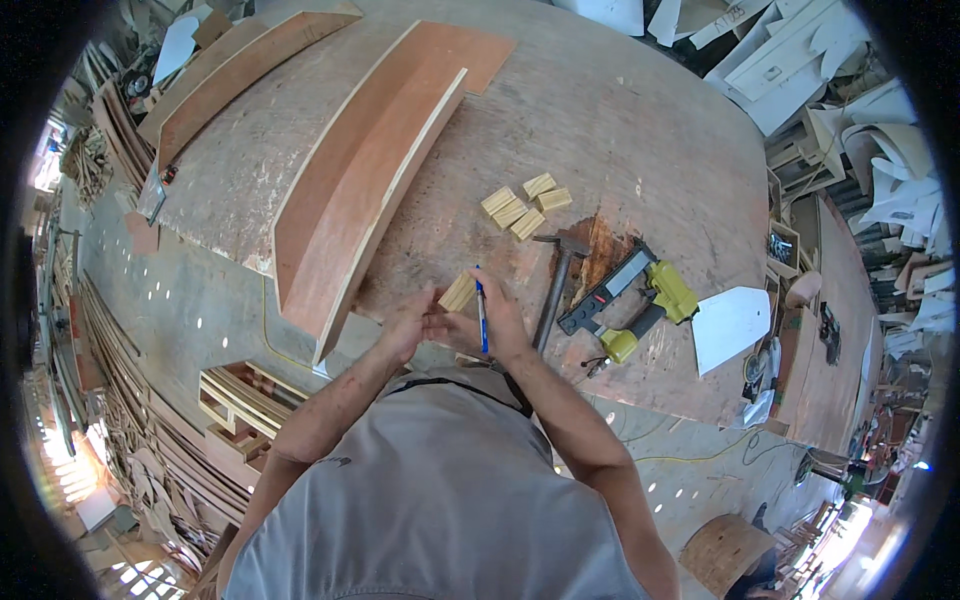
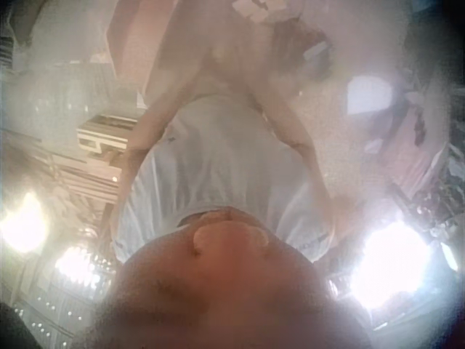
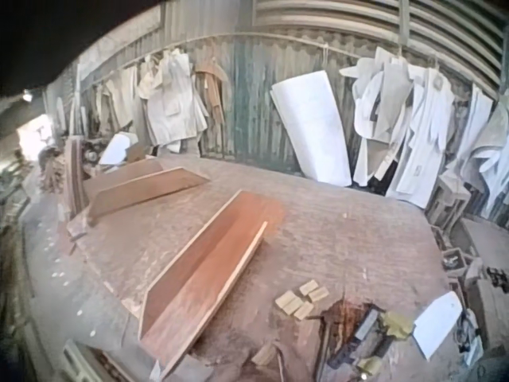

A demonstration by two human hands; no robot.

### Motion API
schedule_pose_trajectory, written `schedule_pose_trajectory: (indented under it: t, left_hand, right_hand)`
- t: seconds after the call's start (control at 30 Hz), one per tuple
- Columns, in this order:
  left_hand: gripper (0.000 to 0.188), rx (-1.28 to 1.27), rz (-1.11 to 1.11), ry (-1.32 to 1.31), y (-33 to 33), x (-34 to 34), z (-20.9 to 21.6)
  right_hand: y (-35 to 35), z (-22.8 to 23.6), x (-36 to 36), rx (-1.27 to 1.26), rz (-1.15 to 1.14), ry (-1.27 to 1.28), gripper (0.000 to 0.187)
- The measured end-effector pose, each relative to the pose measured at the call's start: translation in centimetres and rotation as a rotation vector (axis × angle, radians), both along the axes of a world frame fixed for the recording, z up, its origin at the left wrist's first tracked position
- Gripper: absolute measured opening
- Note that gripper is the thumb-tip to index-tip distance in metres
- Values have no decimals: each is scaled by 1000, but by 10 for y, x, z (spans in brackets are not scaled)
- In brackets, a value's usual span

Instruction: The person marks small wooden blocks using a blue pen and a metal square ruler. They align the ruler on the blocks to draw straight lines, handling the pieces one by one on a workbench in a workshop environment.

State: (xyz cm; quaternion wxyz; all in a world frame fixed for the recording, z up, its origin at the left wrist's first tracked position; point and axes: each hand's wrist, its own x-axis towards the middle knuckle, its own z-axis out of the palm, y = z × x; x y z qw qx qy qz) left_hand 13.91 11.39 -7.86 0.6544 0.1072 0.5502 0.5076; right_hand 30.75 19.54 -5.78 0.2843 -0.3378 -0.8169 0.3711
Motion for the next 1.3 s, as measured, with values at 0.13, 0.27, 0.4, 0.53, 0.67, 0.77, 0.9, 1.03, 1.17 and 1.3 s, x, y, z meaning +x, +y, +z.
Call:
schedule_pose_trajectory:
  t: [0.13,0.27,0.4,0.53,0.67,0.77,0.9,1.03,1.17,1.3]
  left_hand:
    - [39,-60,23,95,8,11,-41]
    - [33,-133,216,60,19,11,-89]
    - [28,-164,304,90,36,7,-98]
    - [25,-147,319,118,42,12,-118]
    - [26,-211,300,230,45,15,-110]
    - [32,-175,239,380,36,2,-106]
    - [41,-70,165,432,18,-11,-107]
    - [41,153,107,211,31,-5,-60]
    - [40,70,165,31,27,-9,-57]
    - [39,-35,197,59,27,-10,-70]
  right_hand:
    - [29,-42,0,-4,128,-130,76]
    - [59,-71,-5,26,87,-107,75]
    - [130,-89,23,170,-357,-184,77]
    - [161,-92,30,294,-343,-382,79]
    - [162,-100,31,162,-329,-443,77]
    - [161,-93,36,163,-290,-277,74]
    - [123,-48,19,78,3,-152,67]
    - [75,-32,-15,-43,346,-181,65]
    - [58,-47,-26,-223,228,-136,59]
    - [53,-83,-1,-422,-49,51,40]
